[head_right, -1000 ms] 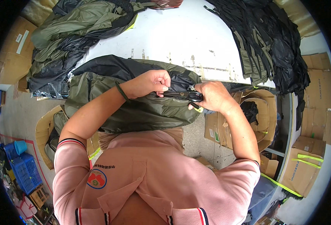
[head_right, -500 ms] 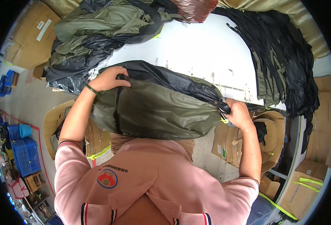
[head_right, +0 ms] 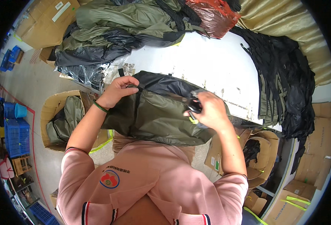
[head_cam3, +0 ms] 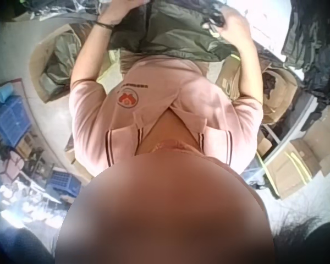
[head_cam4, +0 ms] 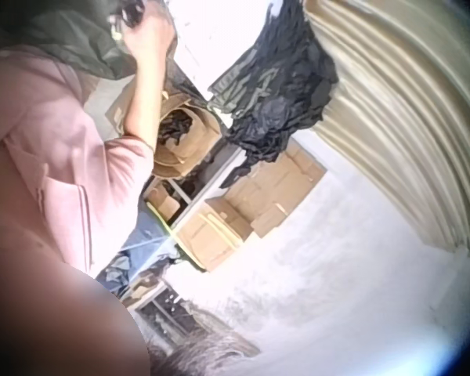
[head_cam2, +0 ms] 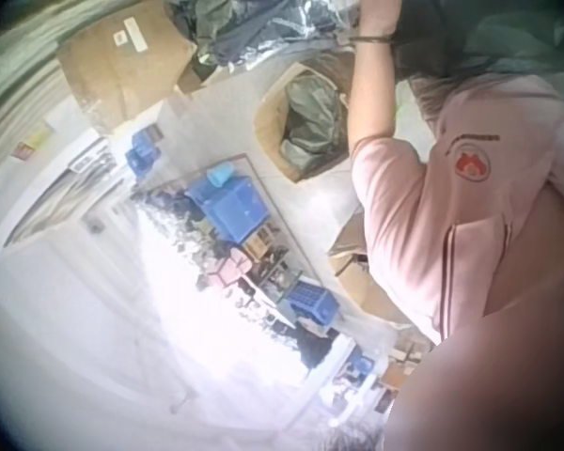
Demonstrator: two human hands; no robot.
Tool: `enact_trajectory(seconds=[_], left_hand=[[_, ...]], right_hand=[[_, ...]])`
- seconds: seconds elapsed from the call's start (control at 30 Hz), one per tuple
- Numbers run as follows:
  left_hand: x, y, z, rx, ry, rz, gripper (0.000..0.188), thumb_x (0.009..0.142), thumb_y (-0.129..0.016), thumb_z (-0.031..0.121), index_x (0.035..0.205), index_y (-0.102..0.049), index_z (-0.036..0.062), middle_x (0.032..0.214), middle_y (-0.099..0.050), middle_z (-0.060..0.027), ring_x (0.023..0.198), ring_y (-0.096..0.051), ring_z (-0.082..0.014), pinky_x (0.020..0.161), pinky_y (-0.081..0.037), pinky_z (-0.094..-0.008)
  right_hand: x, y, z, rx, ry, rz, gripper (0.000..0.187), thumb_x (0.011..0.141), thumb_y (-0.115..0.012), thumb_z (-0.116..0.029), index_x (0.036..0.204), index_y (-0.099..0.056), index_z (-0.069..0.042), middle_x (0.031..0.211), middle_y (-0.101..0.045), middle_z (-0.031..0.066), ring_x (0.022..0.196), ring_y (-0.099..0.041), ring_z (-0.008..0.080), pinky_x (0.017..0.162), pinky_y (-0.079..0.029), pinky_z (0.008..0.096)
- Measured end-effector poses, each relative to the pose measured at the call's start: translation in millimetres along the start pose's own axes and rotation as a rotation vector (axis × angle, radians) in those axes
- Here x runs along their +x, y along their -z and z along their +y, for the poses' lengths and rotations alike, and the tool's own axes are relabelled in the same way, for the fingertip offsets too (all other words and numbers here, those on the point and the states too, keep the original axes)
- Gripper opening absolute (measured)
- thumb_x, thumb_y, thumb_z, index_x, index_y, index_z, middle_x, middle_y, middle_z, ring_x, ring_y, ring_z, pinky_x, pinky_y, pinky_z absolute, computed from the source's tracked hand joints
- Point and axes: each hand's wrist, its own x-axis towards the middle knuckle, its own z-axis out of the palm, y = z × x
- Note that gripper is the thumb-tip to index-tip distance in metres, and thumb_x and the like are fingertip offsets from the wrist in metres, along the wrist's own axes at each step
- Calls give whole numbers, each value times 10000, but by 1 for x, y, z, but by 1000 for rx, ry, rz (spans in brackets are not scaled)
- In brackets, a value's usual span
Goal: The person is inspecting and trimming excess threads from green tent components using scissors at a factory workstation.
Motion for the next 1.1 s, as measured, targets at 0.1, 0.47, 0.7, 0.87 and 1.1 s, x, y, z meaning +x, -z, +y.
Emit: enact_trajectory(seconds=[0.1, 0.47, 0.7, 0.87, 1.1], left_hand=[[-5, -4, 1, -9, -24, 17, 188, 845, -672, 24, 1031, -646, 28, 1011, -624, 18, 960, -555, -65, 866, -437, -227], [-9, -6, -5, -92, 26, 52, 196, 850, -673, 72, 1040, -643, 35, 971, -607, 31, 939, -542, -56, 858, -420, -228], [-9, -6, -7, -133, 114, 55, 196, 857, -664, 104, 1037, -657, 29, 932, -639, 24, 889, -560, -54, 836, -423, -220], [-12, -10, -11, -205, 143, 57, 182, 864, -643, 92, 1031, -653, 20, 951, -654, 9, 893, -574, -62, 837, -428, -218], [-15, -13, -12, -256, 139, 88, 153, 874, -636, 105, 1004, -652, 27, 949, -651, 12, 882, -572, -58, 832, -424, -213]], right_hand=[[24, -4, -25, -24, 4, -35, 528, 611, -828, -446, 773, -571, -14, 773, -617, 144, 800, -622, 349, 709, -502, 440], [36, -22, -49, -14, -18, -80, 562, 619, -819, -494, 781, -579, -13, 785, -628, 148, 804, -630, 348, 694, -508, 436], [28, -44, -56, 32, -15, 71, 581, 609, -821, -511, 793, -586, -12, 817, -631, 151, 806, -633, 347, 689, -514, 423], [28, -50, -63, 33, -17, 118, 569, 621, -824, -490, 792, -584, -3, 792, -622, 140, 795, -634, 338, 681, -513, 422], [28, -48, -67, 40, -43, 91, 544, 636, -821, -478, 764, -579, -8, 764, -628, 135, 764, -641, 330, 655, -513, 423]])
